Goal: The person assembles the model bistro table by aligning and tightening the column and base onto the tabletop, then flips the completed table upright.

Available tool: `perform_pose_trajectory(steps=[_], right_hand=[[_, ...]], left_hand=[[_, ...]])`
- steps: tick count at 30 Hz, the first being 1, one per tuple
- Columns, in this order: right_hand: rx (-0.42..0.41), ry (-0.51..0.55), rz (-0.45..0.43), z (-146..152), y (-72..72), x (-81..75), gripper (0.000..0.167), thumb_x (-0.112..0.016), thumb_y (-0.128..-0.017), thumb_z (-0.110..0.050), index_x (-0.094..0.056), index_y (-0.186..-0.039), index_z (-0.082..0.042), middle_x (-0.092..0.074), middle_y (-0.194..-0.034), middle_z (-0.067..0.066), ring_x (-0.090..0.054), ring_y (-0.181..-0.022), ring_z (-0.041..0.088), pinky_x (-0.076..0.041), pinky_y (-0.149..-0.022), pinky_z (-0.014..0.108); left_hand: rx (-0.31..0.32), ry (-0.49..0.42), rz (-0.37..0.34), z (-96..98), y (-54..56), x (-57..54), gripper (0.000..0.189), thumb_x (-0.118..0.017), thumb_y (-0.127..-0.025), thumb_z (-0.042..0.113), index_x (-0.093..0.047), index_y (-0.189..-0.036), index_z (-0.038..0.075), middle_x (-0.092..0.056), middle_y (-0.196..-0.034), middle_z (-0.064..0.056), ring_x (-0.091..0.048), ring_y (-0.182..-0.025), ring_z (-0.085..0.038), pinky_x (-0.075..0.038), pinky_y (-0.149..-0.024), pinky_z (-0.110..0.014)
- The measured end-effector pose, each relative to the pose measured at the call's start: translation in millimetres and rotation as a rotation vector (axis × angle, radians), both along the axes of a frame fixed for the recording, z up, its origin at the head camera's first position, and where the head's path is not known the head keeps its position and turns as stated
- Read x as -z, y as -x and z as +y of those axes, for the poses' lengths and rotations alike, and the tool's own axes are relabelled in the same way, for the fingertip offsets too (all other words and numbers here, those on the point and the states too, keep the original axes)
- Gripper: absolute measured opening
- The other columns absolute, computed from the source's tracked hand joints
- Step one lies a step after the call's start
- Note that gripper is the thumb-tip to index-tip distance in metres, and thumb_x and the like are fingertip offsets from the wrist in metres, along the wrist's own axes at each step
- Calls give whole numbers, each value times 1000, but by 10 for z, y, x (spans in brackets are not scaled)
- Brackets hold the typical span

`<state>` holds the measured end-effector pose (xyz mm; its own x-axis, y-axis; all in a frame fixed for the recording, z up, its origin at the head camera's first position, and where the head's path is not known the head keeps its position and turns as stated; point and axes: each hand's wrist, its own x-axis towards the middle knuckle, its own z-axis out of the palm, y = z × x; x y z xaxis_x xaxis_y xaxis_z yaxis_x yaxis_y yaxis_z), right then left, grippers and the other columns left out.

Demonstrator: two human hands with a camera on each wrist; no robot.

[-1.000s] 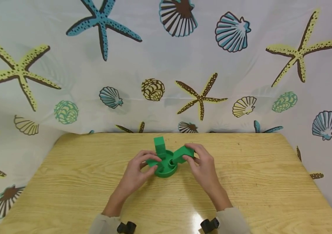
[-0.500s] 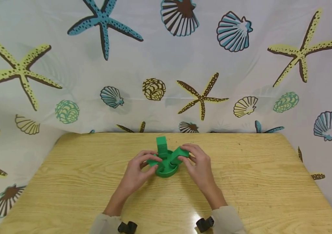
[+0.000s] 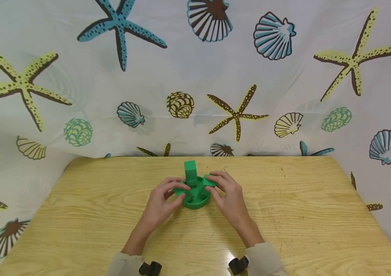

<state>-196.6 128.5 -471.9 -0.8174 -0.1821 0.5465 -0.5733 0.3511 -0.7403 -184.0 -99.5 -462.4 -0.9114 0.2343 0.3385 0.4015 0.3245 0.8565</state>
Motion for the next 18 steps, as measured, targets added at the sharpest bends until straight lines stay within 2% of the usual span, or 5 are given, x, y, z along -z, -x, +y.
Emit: perform_pose_trajectory(steps=[5, 13, 18], right_hand=[[-39, -10, -13, 34, -2, -21, 29, -72, -95, 2, -72, -124, -1, -64, -134, 13, -64, -122, 27, -58, -93, 41], [-92, -60, -26, 123, -17, -22, 34, -75, -92, 1, -73, -126, -5, -64, -137, 10, -64, -123, 27, -60, -89, 41], [-115, -70, -31, 131, -18, -24, 36, -69, -94, 8, -72, -127, -4, -63, -140, 11, -61, -127, 28, -58, -92, 42]], left_hand=[[-7, 5, 9, 5, 11, -15, 14, -70, -95, -3, -76, -106, 3, -60, -130, -17, -59, -123, -33, -50, -104, -54], [-12, 16, 16, 3, 15, -2, 15, -70, -94, -3, -76, -106, 3, -60, -130, -18, -59, -123, -34, -51, -103, -55], [-14, 20, 25, 4, 12, 0, 15, -70, -94, -4, -76, -106, 3, -60, -129, -17, -60, -121, -34, -51, -102, -54]])
